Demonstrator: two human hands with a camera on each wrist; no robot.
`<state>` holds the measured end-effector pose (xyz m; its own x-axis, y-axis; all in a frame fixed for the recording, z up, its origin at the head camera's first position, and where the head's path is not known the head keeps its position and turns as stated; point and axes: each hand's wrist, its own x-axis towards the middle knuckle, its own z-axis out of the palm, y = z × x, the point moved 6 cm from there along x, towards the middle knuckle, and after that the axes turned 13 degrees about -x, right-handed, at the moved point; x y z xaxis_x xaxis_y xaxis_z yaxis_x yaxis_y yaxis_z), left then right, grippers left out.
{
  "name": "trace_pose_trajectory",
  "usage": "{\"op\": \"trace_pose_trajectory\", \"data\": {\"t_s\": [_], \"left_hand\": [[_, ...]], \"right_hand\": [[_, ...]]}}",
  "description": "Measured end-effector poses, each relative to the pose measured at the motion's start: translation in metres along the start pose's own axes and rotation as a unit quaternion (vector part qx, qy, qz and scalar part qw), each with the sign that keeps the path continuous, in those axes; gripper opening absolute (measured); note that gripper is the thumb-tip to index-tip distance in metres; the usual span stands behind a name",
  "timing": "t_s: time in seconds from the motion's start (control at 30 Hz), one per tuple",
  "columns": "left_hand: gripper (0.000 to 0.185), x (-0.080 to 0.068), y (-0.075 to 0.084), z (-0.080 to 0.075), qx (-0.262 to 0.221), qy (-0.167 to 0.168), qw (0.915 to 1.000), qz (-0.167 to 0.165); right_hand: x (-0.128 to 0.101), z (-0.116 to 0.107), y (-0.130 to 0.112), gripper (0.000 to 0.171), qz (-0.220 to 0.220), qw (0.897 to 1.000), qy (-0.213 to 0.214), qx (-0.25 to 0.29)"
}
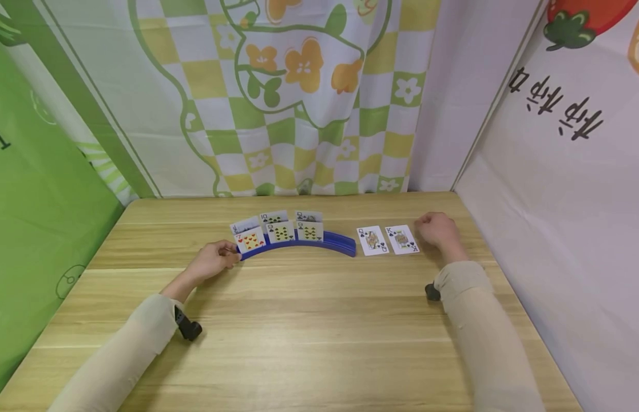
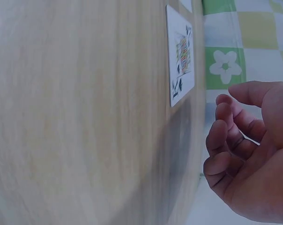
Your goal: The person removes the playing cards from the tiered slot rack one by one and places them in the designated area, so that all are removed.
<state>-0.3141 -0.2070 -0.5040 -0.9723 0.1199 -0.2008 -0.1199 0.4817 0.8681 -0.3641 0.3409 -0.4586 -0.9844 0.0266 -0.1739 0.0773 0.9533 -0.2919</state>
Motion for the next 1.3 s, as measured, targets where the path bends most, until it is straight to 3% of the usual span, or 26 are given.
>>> {"op": "trace_pose_trajectory", "data": {"t_s": [0.23, 0.77, 1.3], "left_hand": [[0.037, -0.001, -0.001, 0.000, -0.007, 0.003, 1.0000, -0.003], [0.037, -0.002, 0.000, 0.003, 0.000, 0.001, 1.0000, 0.004], [0.036, -0.002, 0.003, 0.001, 0.002, 0.003, 1.0000, 0.006]], "right_hand": [[-0.001, -0.002, -0.014, 0.041, -0.019, 1.000, 0.021, 0.008], [-0.009, -0.004, -0.040, 0.044, -0.044, 0.999, 0.014, 0.007], [-0.017, -0.008, -0.074, 0.043, -0.075, 0.996, 0.022, 0.041]]}}
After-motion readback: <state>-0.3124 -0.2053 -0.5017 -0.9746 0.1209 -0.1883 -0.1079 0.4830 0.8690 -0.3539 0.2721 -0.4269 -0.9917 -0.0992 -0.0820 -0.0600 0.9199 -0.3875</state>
